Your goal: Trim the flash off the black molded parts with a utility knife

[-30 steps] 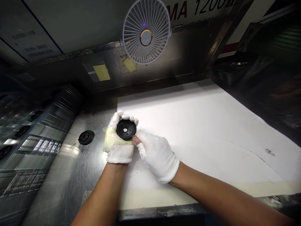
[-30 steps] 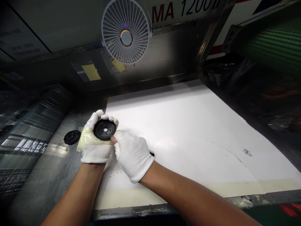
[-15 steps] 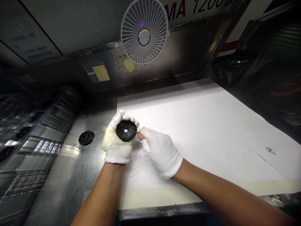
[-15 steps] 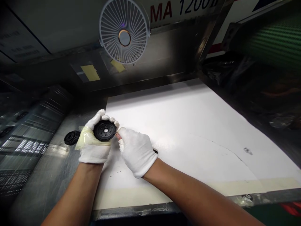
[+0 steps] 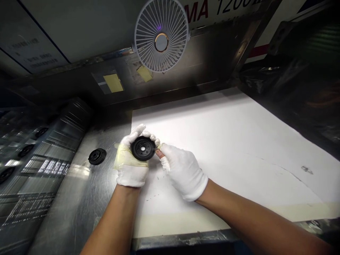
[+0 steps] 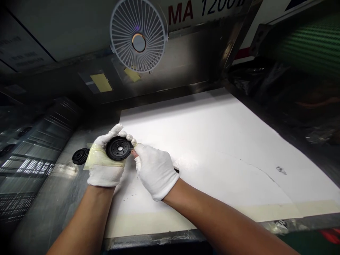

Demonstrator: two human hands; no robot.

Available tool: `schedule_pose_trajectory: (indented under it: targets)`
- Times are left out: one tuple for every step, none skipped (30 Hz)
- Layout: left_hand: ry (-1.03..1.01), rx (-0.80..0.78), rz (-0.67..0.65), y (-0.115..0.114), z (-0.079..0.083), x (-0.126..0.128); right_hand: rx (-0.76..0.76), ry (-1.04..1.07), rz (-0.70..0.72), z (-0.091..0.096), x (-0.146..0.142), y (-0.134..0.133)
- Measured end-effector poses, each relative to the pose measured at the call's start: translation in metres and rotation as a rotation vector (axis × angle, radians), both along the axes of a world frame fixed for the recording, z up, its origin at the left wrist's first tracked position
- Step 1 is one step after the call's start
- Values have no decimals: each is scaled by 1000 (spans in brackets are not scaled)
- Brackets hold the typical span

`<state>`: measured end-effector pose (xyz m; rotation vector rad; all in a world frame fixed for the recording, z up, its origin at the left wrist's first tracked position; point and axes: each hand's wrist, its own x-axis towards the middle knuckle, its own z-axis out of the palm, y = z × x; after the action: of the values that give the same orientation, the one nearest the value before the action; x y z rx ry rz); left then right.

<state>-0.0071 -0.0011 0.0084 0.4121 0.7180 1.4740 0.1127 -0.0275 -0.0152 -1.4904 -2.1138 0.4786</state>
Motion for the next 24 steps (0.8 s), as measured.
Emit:
schedule_pose_trajectory:
  targets:
    - [-5,-6,20,1,0,1,-7,-7,-8,0,-1,0]
    - [-8,-8,41,1,0,2,-7,-14,-14,0,-2,0]
    - [-14,-7,63,2,0,2,0,-19,-15,1,-4,-1]
    - [-21,-2,85,2,0,3,9,-23,-11,1,-5,-2]
    - [-29,6,105,2,0,4,16,-26,-5,1,-7,-3]
    - [-34,14,121,1,0,4,19,-30,0,2,-8,-4]
    - [-35,22,135,1,0,5,18,-34,7,2,-9,-5]
    - [-33,32,148,1,0,6,12,-34,18,2,-10,-6]
    - [-29,42,161,0,0,7,7,-29,29,3,-10,-6]
    - [-23,53,174,0,-1,8,5,-20,41,3,-10,-7]
    - [-18,63,188,0,-1,9,6,-8,48,3,-10,-7]
    - [-11,75,205,0,-2,10,7,5,53,4,-10,-7]
    - [-1,89,223,0,-3,11,8,19,53,4,-10,-8]
    - [9,102,242,0,-4,11,8,35,51,4,-11,-8]
    - [19,113,259,0,-4,12,6,51,50,4,-11,-9]
    - [27,121,272,0,-4,12,2,69,50,4,-12,-9]
    - [30,126,280,-1,-4,12,-3,89,52,4,-12,-10]
    - [27,129,282,-1,-3,13,-12,113,58,4,-13,-11]
    - [19,128,282,-2,-2,13,-26,142,64,4,-13,-11]
    - [9,123,283,-2,0,12,-47,179,71,4,-13,-12]
    - [0,117,284,-2,1,12,-72,224,76,4,-12,-12]
    - [-6,108,284,-2,1,11,-101,278,79,4,-12,-12]
    - [-9,100,285,-2,1,10,-133,337,79,4,-11,-11]
    - [-11,93,283,-1,1,8,-165,405,77,3,-10,-11]
